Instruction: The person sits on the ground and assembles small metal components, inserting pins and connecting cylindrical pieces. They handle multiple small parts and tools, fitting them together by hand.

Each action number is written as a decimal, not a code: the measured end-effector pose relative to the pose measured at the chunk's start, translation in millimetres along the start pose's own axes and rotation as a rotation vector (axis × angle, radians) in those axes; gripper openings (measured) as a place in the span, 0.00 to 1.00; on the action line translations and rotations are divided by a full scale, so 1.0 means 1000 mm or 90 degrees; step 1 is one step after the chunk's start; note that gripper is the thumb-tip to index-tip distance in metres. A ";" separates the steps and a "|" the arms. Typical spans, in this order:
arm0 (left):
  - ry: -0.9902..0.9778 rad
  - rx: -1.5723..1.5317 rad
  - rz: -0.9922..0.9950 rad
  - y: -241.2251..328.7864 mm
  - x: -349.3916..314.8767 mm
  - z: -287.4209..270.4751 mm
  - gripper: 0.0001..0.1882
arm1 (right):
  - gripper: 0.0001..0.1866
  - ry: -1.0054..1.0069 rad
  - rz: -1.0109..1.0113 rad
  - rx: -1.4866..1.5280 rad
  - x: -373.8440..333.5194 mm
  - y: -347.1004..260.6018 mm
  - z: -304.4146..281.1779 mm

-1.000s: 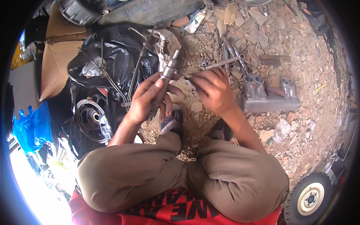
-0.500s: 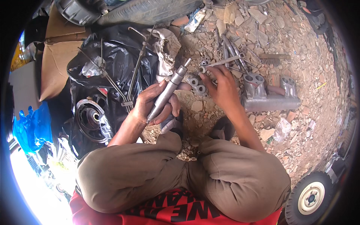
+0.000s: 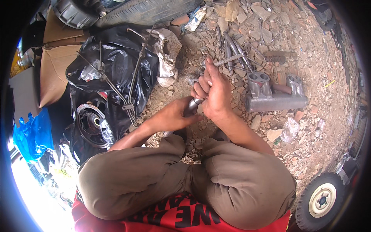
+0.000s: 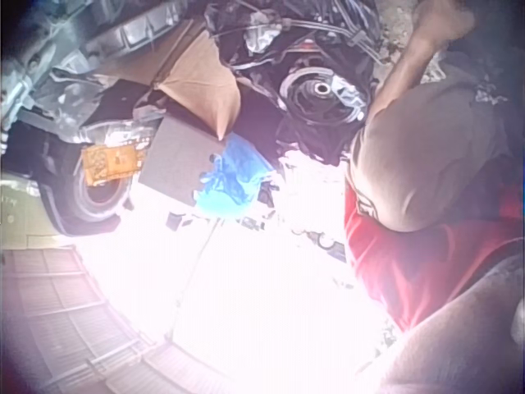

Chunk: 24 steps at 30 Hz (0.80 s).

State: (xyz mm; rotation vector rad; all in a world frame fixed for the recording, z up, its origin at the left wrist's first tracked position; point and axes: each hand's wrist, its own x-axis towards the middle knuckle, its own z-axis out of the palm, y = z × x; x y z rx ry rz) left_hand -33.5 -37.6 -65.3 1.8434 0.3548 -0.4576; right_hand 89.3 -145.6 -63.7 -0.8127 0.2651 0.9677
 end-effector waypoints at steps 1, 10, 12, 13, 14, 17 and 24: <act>-0.015 -0.008 -0.024 0.002 0.000 0.002 0.23 | 0.27 0.000 0.000 0.010 -0.001 0.000 0.000; -0.151 -0.242 -0.121 0.005 0.000 -0.002 0.15 | 0.26 -0.067 0.015 -0.015 -0.007 0.000 -0.001; -0.206 -0.318 -0.166 0.008 0.000 -0.006 0.14 | 0.25 -0.081 0.020 -0.007 -0.007 -0.001 -0.003; -0.223 -0.347 -0.160 0.005 0.001 -0.007 0.13 | 0.25 -0.094 0.021 0.006 -0.004 -0.001 -0.004; -0.240 -0.375 -0.153 0.002 0.003 -0.008 0.12 | 0.24 -0.106 0.021 0.020 0.003 0.001 -0.008; -0.116 -0.471 -0.184 -0.023 0.018 0.000 0.11 | 0.17 -0.059 -0.074 -0.077 0.038 0.010 -0.038; 0.195 -0.463 -0.242 -0.072 0.027 0.000 0.21 | 0.12 0.122 -0.231 -0.523 0.070 -0.007 -0.123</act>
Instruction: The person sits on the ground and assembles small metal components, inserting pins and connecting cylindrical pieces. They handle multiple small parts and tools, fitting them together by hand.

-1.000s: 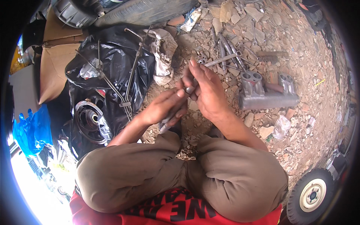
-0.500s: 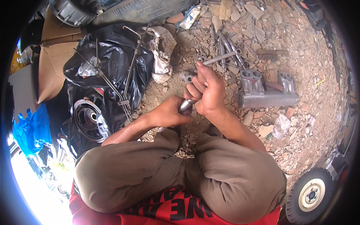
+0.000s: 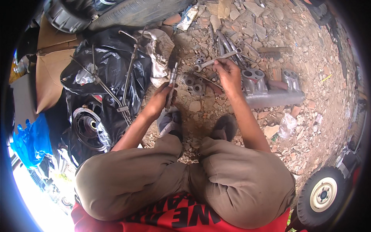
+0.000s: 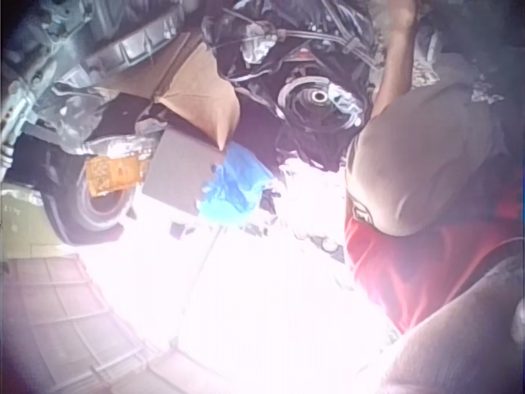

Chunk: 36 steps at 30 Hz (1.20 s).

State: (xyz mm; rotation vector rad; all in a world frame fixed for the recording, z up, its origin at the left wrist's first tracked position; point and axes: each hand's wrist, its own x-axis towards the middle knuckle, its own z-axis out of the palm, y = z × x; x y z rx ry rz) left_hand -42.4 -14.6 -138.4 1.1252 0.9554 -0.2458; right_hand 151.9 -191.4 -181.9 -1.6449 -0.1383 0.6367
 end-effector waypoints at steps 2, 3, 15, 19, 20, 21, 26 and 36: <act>0.004 -0.044 0.005 0.001 0.002 0.001 0.22 | 0.15 -0.027 0.022 -0.100 -0.002 0.001 -0.001; 0.006 -0.066 0.007 0.001 0.004 0.002 0.22 | 0.17 -0.040 0.033 -0.149 -0.005 0.002 0.000; -0.209 -0.029 0.056 0.017 -0.014 0.011 0.28 | 0.19 -0.225 0.242 -0.403 -0.012 0.002 0.017; -0.196 -0.023 0.075 0.020 -0.008 0.005 0.28 | 0.18 -0.076 -0.069 -0.537 -0.004 0.014 -0.011; -0.194 -0.032 0.073 0.020 -0.007 0.004 0.28 | 0.18 -0.074 -0.097 -0.548 -0.002 0.017 -0.014; -0.192 -0.042 0.071 0.020 -0.006 0.004 0.27 | 0.18 -0.073 -0.127 -0.559 0.000 0.020 -0.016; -0.182 -0.038 0.068 0.028 -0.008 0.006 0.25 | 0.16 -0.047 -0.358 -0.633 0.004 0.004 0.014; -0.144 -0.102 0.054 0.025 -0.012 0.004 0.19 | 0.10 -0.084 -0.347 -0.724 0.052 0.032 0.036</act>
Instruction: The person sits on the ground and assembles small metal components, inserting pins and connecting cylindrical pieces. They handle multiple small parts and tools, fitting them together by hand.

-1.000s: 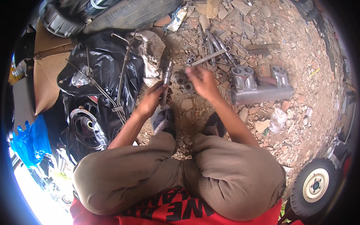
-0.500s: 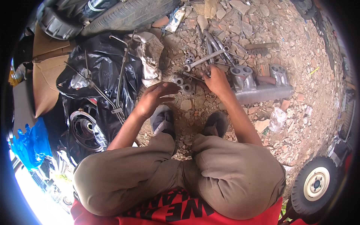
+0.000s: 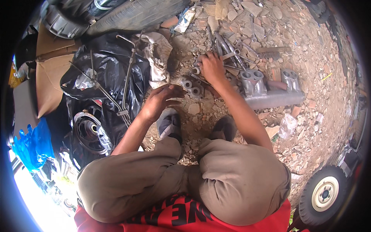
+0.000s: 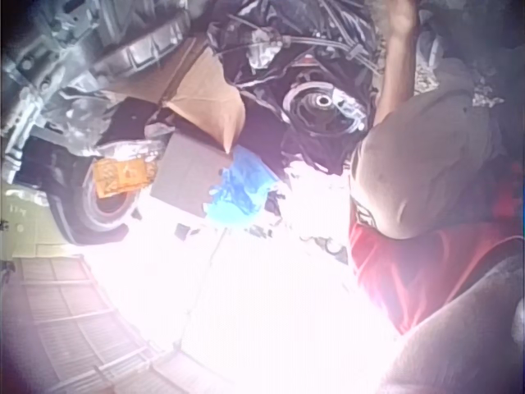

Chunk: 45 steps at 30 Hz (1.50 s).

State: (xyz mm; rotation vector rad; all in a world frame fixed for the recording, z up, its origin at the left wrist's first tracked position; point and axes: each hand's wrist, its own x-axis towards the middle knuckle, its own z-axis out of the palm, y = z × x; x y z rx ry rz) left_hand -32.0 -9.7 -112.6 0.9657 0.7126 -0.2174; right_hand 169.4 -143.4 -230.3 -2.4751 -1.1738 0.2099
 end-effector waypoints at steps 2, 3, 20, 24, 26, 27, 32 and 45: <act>-0.009 0.025 0.005 -0.001 0.002 -0.003 0.22 | 0.08 0.034 0.005 0.008 0.000 0.001 -0.005; -0.014 0.037 0.007 -0.001 0.004 -0.004 0.24 | 0.08 0.039 0.035 0.111 -0.002 0.001 -0.007; 0.056 -0.222 0.015 -0.021 0.020 -0.010 0.21 | 0.11 0.011 0.019 0.127 -0.090 -0.002 -0.034; 0.024 -0.277 -0.011 -0.005 0.016 -0.003 0.27 | 0.12 -0.016 0.041 0.074 -0.104 0.002 -0.018; 0.002 -0.325 -0.010 0.002 0.010 -0.002 0.30 | 0.13 -0.035 0.101 0.140 -0.098 -0.004 -0.025; -0.009 -0.349 -0.009 0.006 0.007 -0.001 0.31 | 0.13 -0.031 0.131 0.195 -0.093 -0.006 -0.031; 0.001 -0.268 0.032 0.009 -0.001 -0.005 0.26 | 0.11 -0.049 0.185 0.496 -0.065 -0.031 -0.086; -0.101 0.358 0.096 -0.014 -0.009 0.001 0.06 | 0.10 -0.286 0.259 0.880 -0.094 -0.080 -0.066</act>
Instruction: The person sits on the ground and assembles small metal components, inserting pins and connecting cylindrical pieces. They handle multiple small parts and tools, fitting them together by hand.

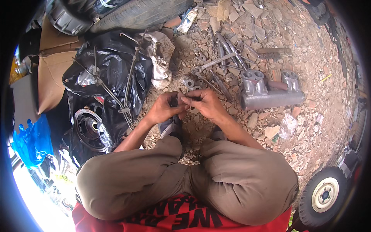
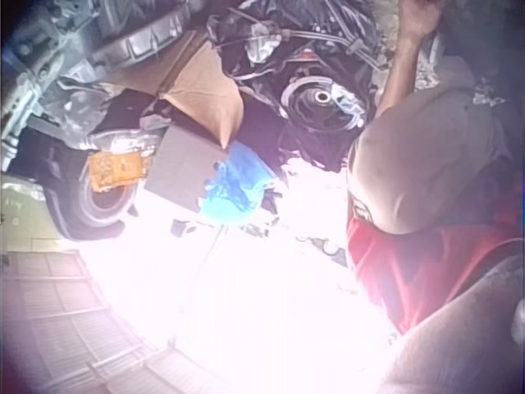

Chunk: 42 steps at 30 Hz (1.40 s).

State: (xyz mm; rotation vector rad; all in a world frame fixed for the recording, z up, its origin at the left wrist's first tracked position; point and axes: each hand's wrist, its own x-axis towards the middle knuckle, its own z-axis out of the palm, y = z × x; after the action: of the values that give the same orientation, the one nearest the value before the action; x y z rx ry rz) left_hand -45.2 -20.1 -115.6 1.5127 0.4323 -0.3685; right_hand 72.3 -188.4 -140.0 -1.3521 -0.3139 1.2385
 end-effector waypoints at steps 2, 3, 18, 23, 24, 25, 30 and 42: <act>-0.062 -0.078 0.008 -0.003 0.002 -0.007 0.06 | 0.10 -0.016 -0.008 -0.009 0.003 0.005 -0.006; -0.094 -0.117 0.012 -0.005 0.004 -0.011 0.06 | 0.10 -0.010 -0.015 0.001 0.004 0.009 -0.008; 0.127 -0.341 -0.079 -0.031 0.014 -0.016 0.17 | 0.11 0.236 -0.064 -0.662 0.016 0.018 -0.103; 0.043 -0.481 -0.058 -0.036 0.020 -0.007 0.22 | 0.15 0.360 -0.112 -0.794 0.022 0.052 -0.093; 0.040 -0.477 -0.071 -0.039 0.019 -0.007 0.22 | 0.15 0.359 -0.123 -0.792 0.022 0.055 -0.093; 0.037 -0.475 -0.084 -0.039 0.018 -0.006 0.21 | 0.15 0.358 -0.135 -0.791 0.022 0.055 -0.094; 0.043 -0.483 -0.093 -0.036 0.014 -0.008 0.22 | 0.17 0.330 -0.199 -0.628 0.012 0.027 -0.098; 0.049 -0.498 -0.097 -0.032 0.016 -0.014 0.22 | 0.19 0.187 0.066 0.305 0.003 -0.025 -0.076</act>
State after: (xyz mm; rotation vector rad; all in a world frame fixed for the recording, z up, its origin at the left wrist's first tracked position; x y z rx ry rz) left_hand -47.4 -6.4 -151.9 0.7358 0.6618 -0.2165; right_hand 144.9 -222.0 -142.2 -1.1164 0.2515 1.0903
